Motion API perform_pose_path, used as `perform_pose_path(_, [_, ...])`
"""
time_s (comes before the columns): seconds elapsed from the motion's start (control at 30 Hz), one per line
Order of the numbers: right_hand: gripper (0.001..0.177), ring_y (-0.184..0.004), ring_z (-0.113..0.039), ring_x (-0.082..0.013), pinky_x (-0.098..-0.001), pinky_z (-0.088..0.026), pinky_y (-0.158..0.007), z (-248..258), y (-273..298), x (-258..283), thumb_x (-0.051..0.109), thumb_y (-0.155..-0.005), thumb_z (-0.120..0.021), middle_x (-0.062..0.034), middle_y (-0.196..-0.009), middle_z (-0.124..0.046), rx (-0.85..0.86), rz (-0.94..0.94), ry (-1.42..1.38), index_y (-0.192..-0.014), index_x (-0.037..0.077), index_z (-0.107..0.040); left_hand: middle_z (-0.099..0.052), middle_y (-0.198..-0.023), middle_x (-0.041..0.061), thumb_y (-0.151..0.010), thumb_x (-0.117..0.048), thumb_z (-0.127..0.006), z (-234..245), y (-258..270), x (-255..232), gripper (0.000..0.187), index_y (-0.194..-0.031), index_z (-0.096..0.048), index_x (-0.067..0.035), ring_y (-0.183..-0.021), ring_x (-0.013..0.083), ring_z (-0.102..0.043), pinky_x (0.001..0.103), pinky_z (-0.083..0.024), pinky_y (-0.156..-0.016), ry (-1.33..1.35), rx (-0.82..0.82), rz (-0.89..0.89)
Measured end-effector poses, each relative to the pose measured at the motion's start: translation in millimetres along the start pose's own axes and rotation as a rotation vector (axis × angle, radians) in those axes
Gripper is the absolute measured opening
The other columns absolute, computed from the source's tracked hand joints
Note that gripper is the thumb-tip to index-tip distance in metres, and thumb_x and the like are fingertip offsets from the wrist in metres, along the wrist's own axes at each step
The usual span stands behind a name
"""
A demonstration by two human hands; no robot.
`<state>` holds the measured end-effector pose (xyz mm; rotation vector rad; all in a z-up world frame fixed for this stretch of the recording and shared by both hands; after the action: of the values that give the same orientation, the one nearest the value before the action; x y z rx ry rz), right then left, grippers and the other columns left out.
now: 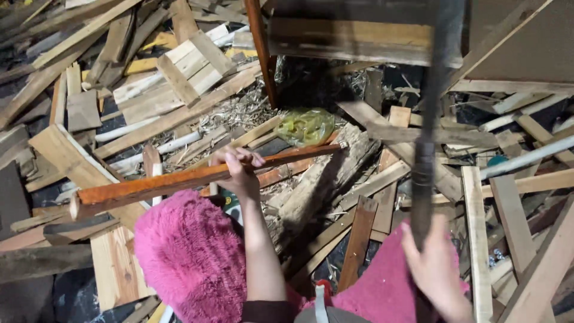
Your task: Removing nails from a wooden board using a pry bar
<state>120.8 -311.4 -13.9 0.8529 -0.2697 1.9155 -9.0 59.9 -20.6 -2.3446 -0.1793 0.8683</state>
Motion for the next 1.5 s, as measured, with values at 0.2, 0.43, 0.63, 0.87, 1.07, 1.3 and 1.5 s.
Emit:
perform_pose_path(0.2, [0.020,-0.047,-0.055,-0.0162,-0.0295,-0.054,-0.038,-130.0,-17.7,-107.7,0.014,-0.101,-0.056,-0.0030,-0.074,-0.055,0.479,-0.307,0.051,-0.119,0.008,-0.049,-0.055,-0.076,0.002,-0.102,-0.023,-0.066,-8.8,13.9,1.6,0.027,-0.086,-0.049,-0.009,-0.054,0.0132,-0.059,0.028,-0.058,-0.049,0.120,0.100,0.066])
perform_pose_path(0.43, [0.033,-0.037,-0.043,-0.0175,-0.0316,-0.035,-0.029,-121.3,0.3,-109.6,0.021,-0.102,-0.058,-0.0045,-0.058,-0.047,0.624,-0.462,-0.642,-0.131,0.011,-0.046,-0.062,-0.080,0.002,-0.097,-0.018,-0.064,-64.4,7.7,-26.6,0.027,-0.113,-0.045,-0.008,-0.070,0.0181,-0.073,0.022,-0.062,-0.066,-0.353,-0.027,-0.169])
perform_pose_path(0.63, [0.018,-0.036,-0.035,-0.0111,-0.0270,-0.025,-0.028,-134.1,16.5,-128.0,0.026,-0.104,-0.054,-0.0054,-0.059,-0.047,0.853,-0.619,-1.416,-0.106,0.009,-0.057,-0.033,-0.062,-0.009,-0.107,-0.030,-0.038,-44.5,2.0,-19.9,0.031,-0.077,-0.036,-0.021,-0.052,0.0044,-0.028,0.020,-0.029,-0.051,-0.246,-0.469,-0.012])
perform_pose_path(0.87, [0.048,-0.037,-0.053,-0.0194,-0.0305,-0.048,-0.031,-28.0,10.6,-12.2,0.030,-0.099,-0.056,-0.0087,-0.063,-0.057,0.332,-0.277,-0.216,-0.142,0.010,-0.044,-0.041,-0.076,-0.006,-0.114,-0.034,-0.035,-40.2,-0.1,-11.5,0.029,-0.122,-0.056,-0.015,-0.061,0.0064,-0.038,0.020,-0.036,-0.053,0.027,0.048,-0.027])
perform_pose_path(1.07, [0.023,-0.036,-0.057,-0.0192,-0.0301,-0.050,-0.028,-67.1,-8.6,-53.1,0.017,-0.102,-0.055,-0.0082,-0.063,-0.060,0.191,-0.139,-0.009,-0.113,0.000,-0.046,-0.041,-0.077,-0.006,-0.114,-0.038,-0.035,-30.3,4.3,-4.6,0.033,-0.126,-0.055,-0.015,-0.066,0.0067,-0.040,0.021,-0.039,-0.060,0.008,0.045,-0.004])
perform_pose_path(1.3, [0.035,-0.035,-0.047,-0.0152,-0.0254,-0.047,-0.028,-106.4,0.4,-53.4,0.009,-0.104,-0.054,-0.0104,-0.072,-0.054,0.550,-0.445,-0.142,-0.138,0.008,-0.042,-0.040,-0.072,-0.005,-0.109,-0.032,-0.049,-20.8,16.1,3.9,0.025,-0.120,-0.056,-0.010,-0.063,0.0090,-0.042,0.022,-0.039,-0.057,0.160,0.017,-0.013])
perform_pose_path(1.5, [0.031,-0.033,-0.047,-0.0170,-0.0306,-0.041,-0.025,-123.4,1.5,-85.6,0.014,-0.101,-0.060,-0.0039,-0.055,-0.050,0.490,-0.380,-0.436,-0.129,0.004,-0.051,-0.038,-0.072,-0.005,-0.109,-0.016,-0.040,-41.8,6.7,-21.9,0.029,-0.135,-0.050,-0.006,-0.059,0.0065,-0.038,0.021,-0.032,-0.057,0.049,-0.196,-0.047])
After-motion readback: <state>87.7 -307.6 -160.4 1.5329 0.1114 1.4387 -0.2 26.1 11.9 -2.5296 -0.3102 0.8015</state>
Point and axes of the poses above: each hand's wrist, its own y-axis away from the middle knuckle, its own z-axis out of the back of the hand, x = y × z, the point moved 2 cm from there along -y, towards the middle knuckle
